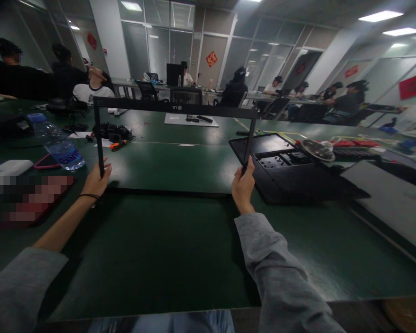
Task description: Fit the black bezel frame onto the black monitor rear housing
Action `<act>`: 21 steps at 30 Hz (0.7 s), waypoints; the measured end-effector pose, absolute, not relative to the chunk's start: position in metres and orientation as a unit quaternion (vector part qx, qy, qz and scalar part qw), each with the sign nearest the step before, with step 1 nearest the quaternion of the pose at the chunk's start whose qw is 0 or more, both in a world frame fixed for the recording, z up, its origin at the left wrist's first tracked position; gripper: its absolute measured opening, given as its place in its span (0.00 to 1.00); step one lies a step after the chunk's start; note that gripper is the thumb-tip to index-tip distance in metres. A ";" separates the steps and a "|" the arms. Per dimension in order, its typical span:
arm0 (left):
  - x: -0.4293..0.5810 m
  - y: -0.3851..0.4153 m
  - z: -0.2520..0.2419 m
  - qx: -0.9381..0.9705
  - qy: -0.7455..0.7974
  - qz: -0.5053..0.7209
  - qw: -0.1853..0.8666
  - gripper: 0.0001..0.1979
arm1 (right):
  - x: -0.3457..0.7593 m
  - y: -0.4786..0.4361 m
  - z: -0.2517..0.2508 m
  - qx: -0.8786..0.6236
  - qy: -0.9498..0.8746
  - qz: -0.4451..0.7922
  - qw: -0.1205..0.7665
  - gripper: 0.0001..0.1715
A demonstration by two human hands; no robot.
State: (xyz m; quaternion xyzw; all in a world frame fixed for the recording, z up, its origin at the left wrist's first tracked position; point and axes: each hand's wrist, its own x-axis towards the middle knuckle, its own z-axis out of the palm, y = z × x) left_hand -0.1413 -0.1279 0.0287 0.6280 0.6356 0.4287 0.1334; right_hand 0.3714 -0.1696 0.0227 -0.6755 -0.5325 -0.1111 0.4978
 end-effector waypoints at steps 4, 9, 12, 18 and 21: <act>-0.143 -0.125 0.026 0.635 0.650 0.401 0.120 0.25 | 0.375 -0.167 0.020 -0.692 -0.536 -0.106 0.472 0.34; -0.146 -0.120 0.019 0.626 0.711 0.308 0.083 0.23 | 0.379 -0.161 0.015 -0.714 -0.551 -0.074 0.426 0.36; -0.145 -0.120 0.016 0.623 0.735 0.259 0.069 0.24 | 0.384 -0.157 0.010 -0.709 -0.587 -0.034 0.390 0.33; -0.151 -0.114 0.005 0.632 0.731 0.244 0.086 0.27 | 0.392 -0.155 -0.002 -0.719 -0.632 0.003 0.289 0.30; -0.154 -0.110 -0.002 0.640 0.724 0.242 0.089 0.26 | 0.391 -0.157 -0.003 -0.724 -0.641 0.003 0.255 0.30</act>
